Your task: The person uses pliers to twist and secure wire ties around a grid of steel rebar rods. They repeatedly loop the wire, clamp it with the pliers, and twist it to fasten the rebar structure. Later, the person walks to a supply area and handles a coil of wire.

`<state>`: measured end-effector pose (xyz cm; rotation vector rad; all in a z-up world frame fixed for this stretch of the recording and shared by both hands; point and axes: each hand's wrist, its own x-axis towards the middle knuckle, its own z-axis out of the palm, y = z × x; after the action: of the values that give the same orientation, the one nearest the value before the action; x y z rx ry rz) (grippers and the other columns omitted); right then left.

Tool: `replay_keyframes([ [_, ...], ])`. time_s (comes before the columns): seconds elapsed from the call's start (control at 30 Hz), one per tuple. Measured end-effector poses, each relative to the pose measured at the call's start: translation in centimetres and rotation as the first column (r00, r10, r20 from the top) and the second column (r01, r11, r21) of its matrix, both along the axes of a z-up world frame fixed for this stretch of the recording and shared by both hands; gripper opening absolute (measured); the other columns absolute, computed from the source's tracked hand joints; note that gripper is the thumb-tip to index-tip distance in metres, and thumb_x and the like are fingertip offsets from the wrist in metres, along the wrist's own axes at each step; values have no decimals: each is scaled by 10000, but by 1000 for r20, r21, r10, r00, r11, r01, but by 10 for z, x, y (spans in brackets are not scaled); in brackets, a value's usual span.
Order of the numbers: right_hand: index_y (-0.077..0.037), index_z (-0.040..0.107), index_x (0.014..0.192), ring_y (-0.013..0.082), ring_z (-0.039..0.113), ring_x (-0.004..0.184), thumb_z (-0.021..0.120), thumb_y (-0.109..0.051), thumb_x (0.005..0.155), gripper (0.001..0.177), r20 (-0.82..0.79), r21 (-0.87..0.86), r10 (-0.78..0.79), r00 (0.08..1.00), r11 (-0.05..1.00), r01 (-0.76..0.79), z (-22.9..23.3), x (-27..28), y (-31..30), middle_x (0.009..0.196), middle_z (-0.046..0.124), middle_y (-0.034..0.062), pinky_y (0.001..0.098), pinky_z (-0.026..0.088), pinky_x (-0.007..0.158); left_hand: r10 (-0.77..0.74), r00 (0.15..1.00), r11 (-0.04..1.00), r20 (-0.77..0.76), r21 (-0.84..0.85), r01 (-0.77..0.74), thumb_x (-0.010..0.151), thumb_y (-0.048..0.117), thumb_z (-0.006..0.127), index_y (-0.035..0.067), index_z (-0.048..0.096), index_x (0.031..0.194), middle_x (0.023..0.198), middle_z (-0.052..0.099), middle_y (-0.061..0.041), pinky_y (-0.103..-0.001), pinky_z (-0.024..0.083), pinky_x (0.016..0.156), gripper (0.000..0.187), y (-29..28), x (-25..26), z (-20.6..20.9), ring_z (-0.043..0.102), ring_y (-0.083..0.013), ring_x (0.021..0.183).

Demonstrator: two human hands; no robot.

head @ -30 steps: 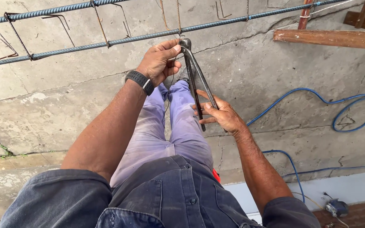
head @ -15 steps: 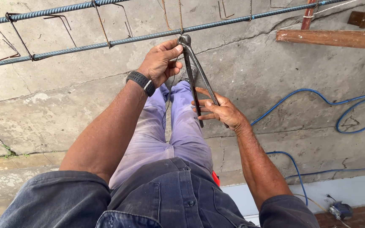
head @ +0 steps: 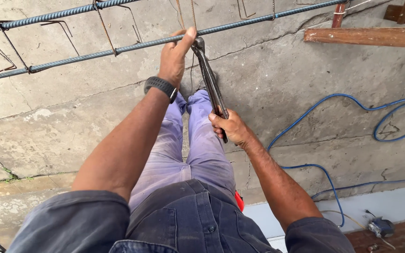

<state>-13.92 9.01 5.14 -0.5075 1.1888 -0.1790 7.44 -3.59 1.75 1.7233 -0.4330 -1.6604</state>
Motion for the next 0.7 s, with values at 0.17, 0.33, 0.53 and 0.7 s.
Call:
replay_keyframes([
  [0.17,-158,534,808,153,489,594,702,-362,857,268,-509,-240,186,840,907,-346,-3,25,4,652,531,-19,341,433,602,-34,999,997,-30,71,36,574,838,438,118,633,1073,1176,617,-85,-444,324,940,897,-30,-11,21,479,-195,1077],
  [0.33,-124,529,815,189,551,621,696,-276,873,233,-614,-428,1,790,840,-334,-54,44,22,678,578,29,378,457,628,43,998,976,47,209,-52,591,769,484,108,703,593,558,525,6,-278,411,622,696,-35,-18,26,504,-128,588],
  [0.53,-88,521,913,380,625,710,670,-241,885,216,-611,-650,-184,770,672,-355,-120,53,20,800,665,95,466,479,676,184,981,949,64,250,-195,583,723,555,88,638,506,483,431,-2,-266,355,574,645,-41,-25,26,424,-129,501],
  [0.7,-119,514,877,196,477,536,622,-332,962,254,-534,-668,-237,812,707,-233,-88,62,15,617,463,9,390,411,562,59,997,966,44,249,-69,570,752,448,143,778,918,895,777,2,-255,429,774,776,-41,-19,47,514,-95,762],
])
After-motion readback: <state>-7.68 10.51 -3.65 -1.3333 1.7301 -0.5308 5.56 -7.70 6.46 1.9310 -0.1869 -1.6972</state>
